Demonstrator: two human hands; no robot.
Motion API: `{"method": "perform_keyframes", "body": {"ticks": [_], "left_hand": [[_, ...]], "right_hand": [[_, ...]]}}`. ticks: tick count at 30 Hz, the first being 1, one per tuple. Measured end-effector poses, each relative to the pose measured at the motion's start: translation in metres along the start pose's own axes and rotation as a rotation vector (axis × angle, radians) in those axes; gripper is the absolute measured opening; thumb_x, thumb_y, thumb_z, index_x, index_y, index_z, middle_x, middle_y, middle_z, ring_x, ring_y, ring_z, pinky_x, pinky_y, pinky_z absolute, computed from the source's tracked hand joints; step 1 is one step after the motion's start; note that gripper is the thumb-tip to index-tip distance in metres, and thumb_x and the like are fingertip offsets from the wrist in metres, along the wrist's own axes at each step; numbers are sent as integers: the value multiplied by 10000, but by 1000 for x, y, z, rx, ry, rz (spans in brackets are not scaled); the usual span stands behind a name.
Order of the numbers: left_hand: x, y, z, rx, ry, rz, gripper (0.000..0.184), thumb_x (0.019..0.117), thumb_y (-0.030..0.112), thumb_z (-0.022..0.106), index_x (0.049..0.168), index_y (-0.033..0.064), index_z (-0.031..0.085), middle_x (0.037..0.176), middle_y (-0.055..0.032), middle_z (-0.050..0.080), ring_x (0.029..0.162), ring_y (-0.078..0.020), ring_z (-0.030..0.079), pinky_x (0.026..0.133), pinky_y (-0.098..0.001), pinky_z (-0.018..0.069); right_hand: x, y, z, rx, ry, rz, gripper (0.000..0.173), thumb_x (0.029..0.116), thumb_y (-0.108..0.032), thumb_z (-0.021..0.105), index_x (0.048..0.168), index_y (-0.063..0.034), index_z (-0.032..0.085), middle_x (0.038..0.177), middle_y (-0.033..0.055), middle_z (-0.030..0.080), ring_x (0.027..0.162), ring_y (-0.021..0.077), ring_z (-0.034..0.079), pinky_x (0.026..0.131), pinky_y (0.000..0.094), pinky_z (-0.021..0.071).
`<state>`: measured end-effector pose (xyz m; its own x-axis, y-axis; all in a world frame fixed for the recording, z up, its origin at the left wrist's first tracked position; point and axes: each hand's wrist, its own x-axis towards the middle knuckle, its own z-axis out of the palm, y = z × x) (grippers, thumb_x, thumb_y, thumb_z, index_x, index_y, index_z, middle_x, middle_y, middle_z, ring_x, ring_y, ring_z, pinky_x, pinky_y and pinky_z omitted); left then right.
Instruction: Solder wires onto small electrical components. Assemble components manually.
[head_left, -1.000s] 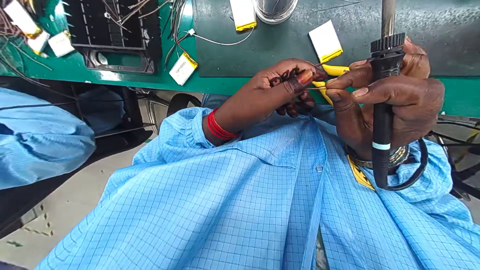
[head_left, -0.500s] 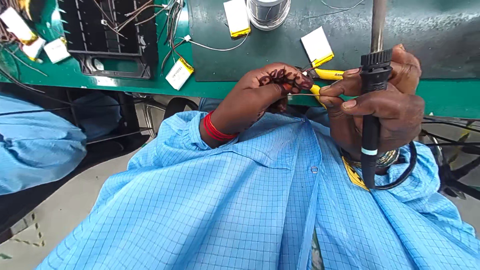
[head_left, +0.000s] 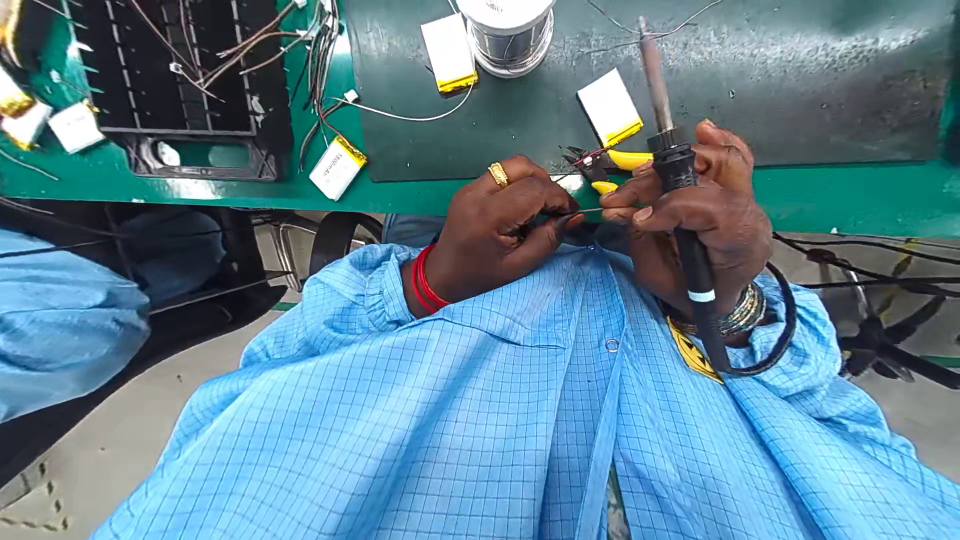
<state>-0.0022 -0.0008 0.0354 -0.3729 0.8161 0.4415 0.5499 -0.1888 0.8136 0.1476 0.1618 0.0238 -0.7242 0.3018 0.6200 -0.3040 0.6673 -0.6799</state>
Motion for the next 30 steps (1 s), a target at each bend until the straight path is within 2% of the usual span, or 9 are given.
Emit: {"method": "perform_keyframes", "body": {"ticks": [3,5,8,10,12,15,20,27,30], "left_hand": [[-2,-4,0,18,86,-35,97,911,33,677,886,-61,688,877,-96,618,727,-20,558,638,-117,473],[-3,-7,0,34,104,-53,110,923,27,656,904,-77,686,889,-104,612,725,-18,545,630,-112,454],[-3,-10,2,107,103,-47,99,910,29,654,888,-63,682,876,-110,609,740,-40,552,639,-124,456],[-4,-12,4,141,103,-41,95,911,37,663,877,-50,679,865,-117,616,755,-63,567,660,-145,465],[-4,-13,6,156,113,-34,97,914,38,665,873,-49,671,858,-117,610,746,-66,565,655,-145,465],[-3,-11,6,155,154,-24,90,912,34,661,874,-47,663,851,-101,603,702,-42,552,613,-128,464],[7,-7,1,172,209,13,113,972,70,654,934,-37,660,911,-80,603,747,-18,568,657,-120,495],[15,-3,6,46,222,-54,123,972,56,648,962,-67,651,929,-67,595,747,11,546,656,-103,477],[17,0,7,10,208,-73,118,972,55,648,969,-63,649,920,-54,598,746,18,544,657,-103,473]], "right_hand": [[-1,6,-4,-34,121,12,66,998,-129,671,1015,-109,610,944,18,749,1000,137,708,1130,475,407],[-3,9,-12,-88,135,30,35,1025,-113,623,1054,-92,623,992,41,756,1049,160,717,1111,471,450],[-4,13,-22,-172,91,24,220,1058,-100,564,1253,-30,638,1107,108,756,1059,188,724,989,390,547],[-5,16,-26,-216,87,13,308,1045,-103,599,1331,10,615,1138,143,749,1044,199,735,924,355,592],[-7,20,-29,-290,134,-7,328,1016,-141,661,1300,22,641,1096,155,745,992,192,728,876,327,586],[-10,27,-30,-301,251,-3,327,999,-219,695,1271,-38,686,1041,92,718,937,134,677,836,282,548],[-12,36,-28,-82,379,91,279,1006,-182,678,1281,-139,701,1158,-41,723,1015,66,698,868,250,593],[-4,23,-25,31,346,80,211,1055,-117,578,1220,-160,703,1129,-24,762,1028,126,740,886,308,624],[5,11,-19,138,268,77,161,1057,-87,564,1150,-118,692,1115,3,765,1052,158,744,914,337,627]]}}
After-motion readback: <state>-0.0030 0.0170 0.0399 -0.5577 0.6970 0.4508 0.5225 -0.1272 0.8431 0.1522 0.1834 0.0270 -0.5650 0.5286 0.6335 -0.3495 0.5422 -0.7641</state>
